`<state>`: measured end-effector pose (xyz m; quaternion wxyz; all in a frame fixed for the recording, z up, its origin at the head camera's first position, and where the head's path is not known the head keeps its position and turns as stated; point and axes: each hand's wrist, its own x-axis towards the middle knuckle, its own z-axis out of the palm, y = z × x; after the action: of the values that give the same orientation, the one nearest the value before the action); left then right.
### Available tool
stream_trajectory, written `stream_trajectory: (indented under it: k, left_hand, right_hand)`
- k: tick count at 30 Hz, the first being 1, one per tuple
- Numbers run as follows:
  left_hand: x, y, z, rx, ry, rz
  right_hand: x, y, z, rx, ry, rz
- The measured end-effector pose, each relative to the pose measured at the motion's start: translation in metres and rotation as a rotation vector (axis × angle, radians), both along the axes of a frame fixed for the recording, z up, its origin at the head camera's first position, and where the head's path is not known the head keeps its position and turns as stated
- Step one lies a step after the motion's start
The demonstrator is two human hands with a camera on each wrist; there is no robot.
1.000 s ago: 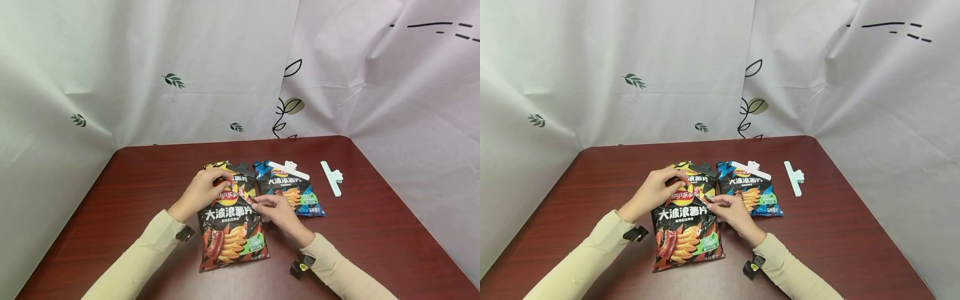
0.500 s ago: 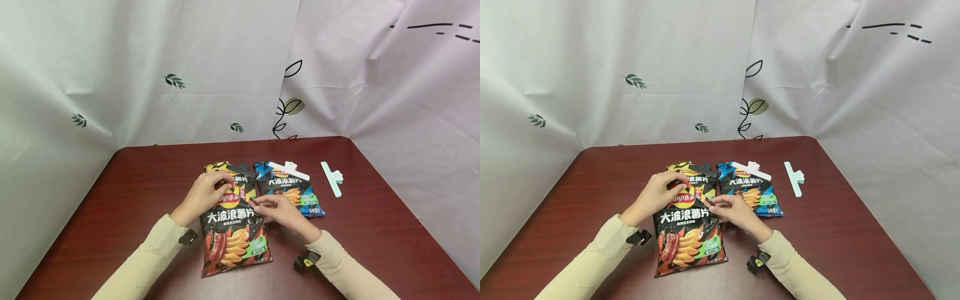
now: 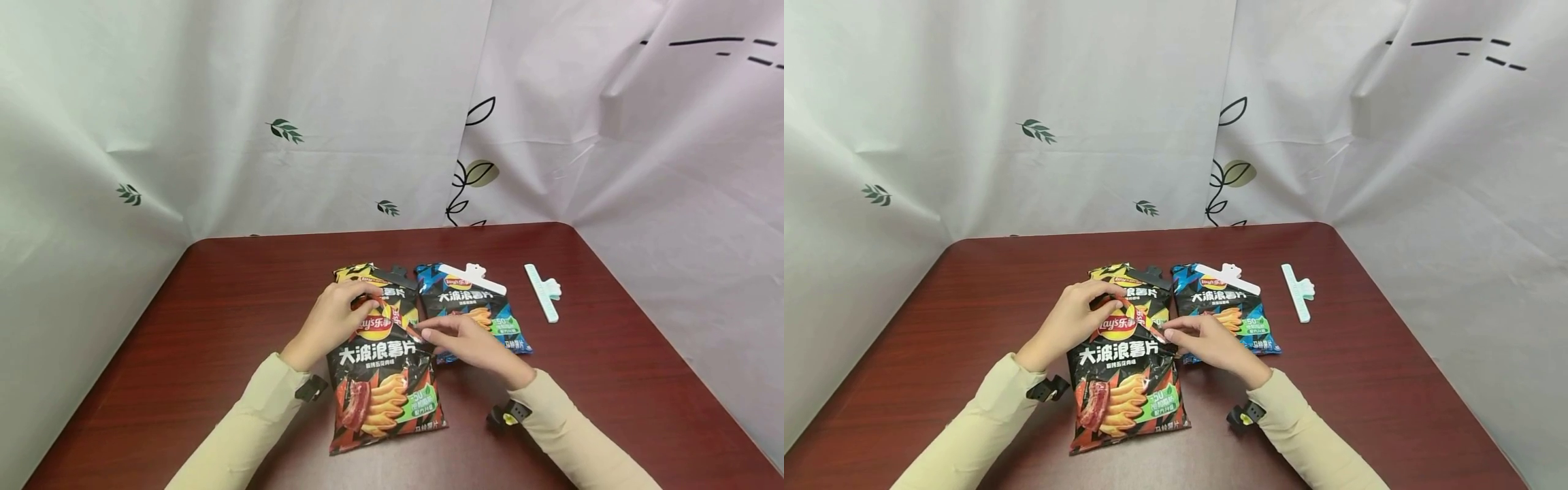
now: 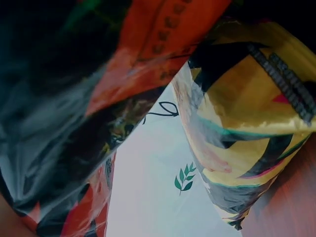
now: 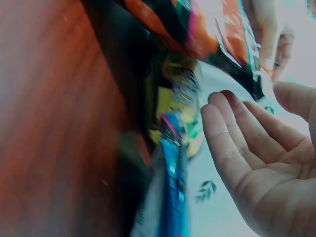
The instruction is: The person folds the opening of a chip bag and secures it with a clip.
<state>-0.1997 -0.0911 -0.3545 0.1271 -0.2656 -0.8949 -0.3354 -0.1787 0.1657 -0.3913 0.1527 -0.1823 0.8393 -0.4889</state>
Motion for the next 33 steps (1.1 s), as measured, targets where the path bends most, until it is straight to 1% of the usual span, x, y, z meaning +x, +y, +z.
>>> stream_trajectory:
  k: [4, 6, 13, 15, 20, 23, 30, 33]
  left_hand:
    - [0.001, 0.001, 0.0, -0.004, -0.012, 0.003]
    - [0.001, 0.001, -0.001, -0.004, -0.013, 0.001]
    - [0.001, 0.001, -0.001, -0.001, 0.003, -0.004]
    - [0.001, 0.001, -0.001, -0.002, 0.004, -0.003]
    - [0.002, 0.0, -0.001, 0.0, -0.004, 0.0]
    - [0.003, 0.0, -0.001, 0.0, -0.005, 0.002]
    - [0.004, -0.001, 0.0, 0.001, -0.011, 0.012]
    - [0.004, -0.001, -0.001, 0.003, -0.007, 0.011]
  right_hand:
    - [-0.003, 0.008, 0.009, 0.023, 0.049, 0.011]
    - [-0.005, 0.012, 0.013, 0.03, 0.069, 0.005]
    - [-0.012, 0.028, 0.022, 0.055, 0.095, -0.032]
    - [-0.014, 0.032, 0.023, 0.078, 0.126, -0.043]
    - [-0.018, 0.042, 0.025, 0.13, 0.213, -0.115]
    - [-0.022, 0.049, 0.025, 0.145, 0.246, -0.159]
    - [-0.032, 0.068, 0.02, 0.11, 0.245, -0.242]
    - [-0.037, 0.075, 0.019, 0.125, 0.259, -0.285]
